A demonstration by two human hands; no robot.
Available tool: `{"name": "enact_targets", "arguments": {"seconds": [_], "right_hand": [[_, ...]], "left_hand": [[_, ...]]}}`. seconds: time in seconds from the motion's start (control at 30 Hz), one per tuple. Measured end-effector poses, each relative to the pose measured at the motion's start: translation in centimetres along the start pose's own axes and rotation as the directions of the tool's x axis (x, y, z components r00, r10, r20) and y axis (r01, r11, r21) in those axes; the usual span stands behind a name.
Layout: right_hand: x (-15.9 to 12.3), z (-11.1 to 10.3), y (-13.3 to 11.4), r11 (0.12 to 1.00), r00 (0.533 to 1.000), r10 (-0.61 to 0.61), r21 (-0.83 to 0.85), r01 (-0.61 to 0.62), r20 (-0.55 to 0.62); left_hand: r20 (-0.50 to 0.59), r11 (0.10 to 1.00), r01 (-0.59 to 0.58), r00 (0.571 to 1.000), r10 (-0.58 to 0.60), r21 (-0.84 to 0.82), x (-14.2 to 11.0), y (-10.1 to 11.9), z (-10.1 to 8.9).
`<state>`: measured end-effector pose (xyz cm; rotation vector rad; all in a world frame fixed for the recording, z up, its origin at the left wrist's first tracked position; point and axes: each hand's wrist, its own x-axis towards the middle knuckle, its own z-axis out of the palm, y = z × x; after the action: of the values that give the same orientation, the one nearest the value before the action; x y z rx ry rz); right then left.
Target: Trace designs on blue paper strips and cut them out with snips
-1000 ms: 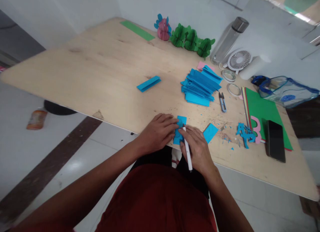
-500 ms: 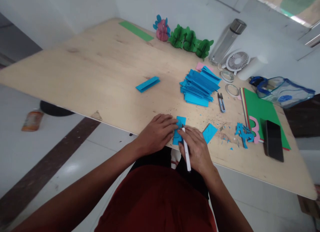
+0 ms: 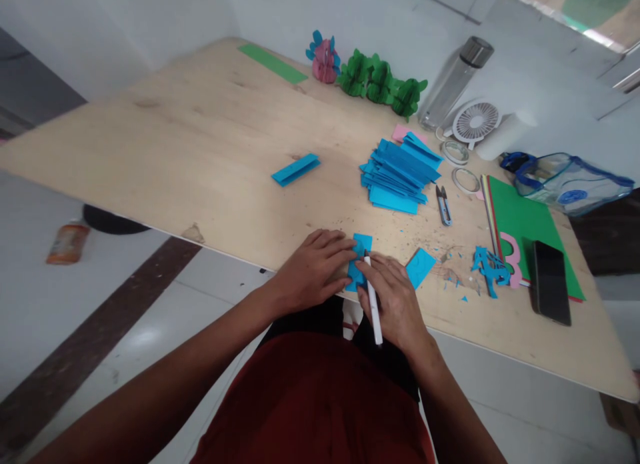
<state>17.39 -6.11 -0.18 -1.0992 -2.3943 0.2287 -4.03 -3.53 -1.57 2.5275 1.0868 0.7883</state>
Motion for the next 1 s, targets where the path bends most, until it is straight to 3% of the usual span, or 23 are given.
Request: {"name": "enact_targets", "arguments": {"seconds": [0.37,1.0], "right_hand": [[0.03,0.05,-0.08,1.000,1.000,-0.018,-0.017,0.018,-0.007],[-0.04,0.11,-0.13,0.999,1.000,-0.013,-0.030,0.013,-0.003]], "left_hand": [[-0.030,1.000,0.007,1.000,-0.006,0.015,0.04,0.04,0.03],[0.017,0.999,-0.028,0.999,0.027,0.046,-0.08,-0.30,-0.49]]}}
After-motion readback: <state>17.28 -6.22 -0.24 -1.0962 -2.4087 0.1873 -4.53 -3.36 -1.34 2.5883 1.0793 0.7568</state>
